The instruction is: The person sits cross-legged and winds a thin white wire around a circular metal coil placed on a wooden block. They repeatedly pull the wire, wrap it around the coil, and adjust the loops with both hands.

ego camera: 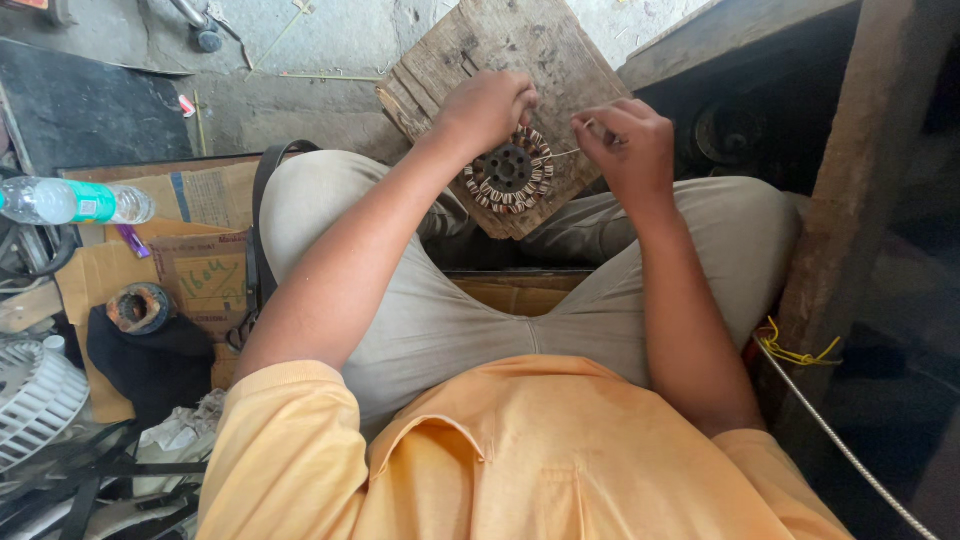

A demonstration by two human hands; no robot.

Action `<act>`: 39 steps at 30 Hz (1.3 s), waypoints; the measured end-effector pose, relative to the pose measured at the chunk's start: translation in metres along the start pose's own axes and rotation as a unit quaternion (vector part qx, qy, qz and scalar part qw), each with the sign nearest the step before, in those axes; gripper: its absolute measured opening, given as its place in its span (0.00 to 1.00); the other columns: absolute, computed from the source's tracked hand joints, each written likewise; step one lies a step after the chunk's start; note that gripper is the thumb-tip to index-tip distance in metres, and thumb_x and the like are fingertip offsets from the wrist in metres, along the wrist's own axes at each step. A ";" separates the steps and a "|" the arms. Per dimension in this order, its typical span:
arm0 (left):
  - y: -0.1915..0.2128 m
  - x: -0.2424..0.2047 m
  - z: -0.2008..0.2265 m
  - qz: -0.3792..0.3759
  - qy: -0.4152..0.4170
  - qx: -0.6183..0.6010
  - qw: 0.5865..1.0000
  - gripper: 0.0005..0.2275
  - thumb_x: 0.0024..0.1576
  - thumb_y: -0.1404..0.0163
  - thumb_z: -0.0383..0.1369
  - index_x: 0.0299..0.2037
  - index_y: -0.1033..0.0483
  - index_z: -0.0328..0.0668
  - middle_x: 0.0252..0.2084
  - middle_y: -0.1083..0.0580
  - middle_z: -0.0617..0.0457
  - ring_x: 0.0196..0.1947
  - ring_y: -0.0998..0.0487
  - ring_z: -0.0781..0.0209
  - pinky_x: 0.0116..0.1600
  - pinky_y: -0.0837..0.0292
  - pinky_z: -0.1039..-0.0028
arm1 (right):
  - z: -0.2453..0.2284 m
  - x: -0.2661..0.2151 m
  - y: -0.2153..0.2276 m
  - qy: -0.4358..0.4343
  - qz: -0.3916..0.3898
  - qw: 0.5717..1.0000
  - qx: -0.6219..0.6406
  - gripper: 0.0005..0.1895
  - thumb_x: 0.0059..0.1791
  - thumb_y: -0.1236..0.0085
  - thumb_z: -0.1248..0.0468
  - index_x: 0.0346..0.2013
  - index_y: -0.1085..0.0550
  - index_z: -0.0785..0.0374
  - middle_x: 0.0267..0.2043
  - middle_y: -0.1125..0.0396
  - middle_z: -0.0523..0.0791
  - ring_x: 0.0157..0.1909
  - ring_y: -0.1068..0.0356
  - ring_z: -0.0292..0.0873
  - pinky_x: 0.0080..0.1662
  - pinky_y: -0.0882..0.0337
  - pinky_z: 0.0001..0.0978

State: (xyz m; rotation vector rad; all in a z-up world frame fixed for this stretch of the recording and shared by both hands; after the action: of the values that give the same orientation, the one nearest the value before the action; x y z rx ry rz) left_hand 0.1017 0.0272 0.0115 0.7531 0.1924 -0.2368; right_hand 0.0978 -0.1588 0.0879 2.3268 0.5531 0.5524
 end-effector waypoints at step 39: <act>-0.035 -0.008 -0.006 -0.108 -0.054 0.229 0.966 0.06 0.47 0.34 0.39 0.32 0.15 0.57 0.32 0.19 0.55 0.39 0.18 0.53 0.40 0.23 0.61 | 0.022 -0.010 -0.039 -0.065 -0.161 0.985 0.008 0.07 0.47 0.29 0.62 0.38 0.17 0.60 0.34 0.27 0.47 0.29 0.29 0.46 0.33 0.31 0.36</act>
State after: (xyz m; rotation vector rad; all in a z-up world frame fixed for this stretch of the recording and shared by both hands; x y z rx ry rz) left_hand 0.0839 0.0078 -0.0130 1.1762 0.1168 -0.5408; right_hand 0.0921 -0.1485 0.0430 2.2072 0.8509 0.2420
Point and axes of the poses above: each hand's wrist, its own x-axis towards the middle knuckle, its own y-axis out of the back of the hand, z = x × y, the point moved 7 cm from there along x, towards the middle knuckle
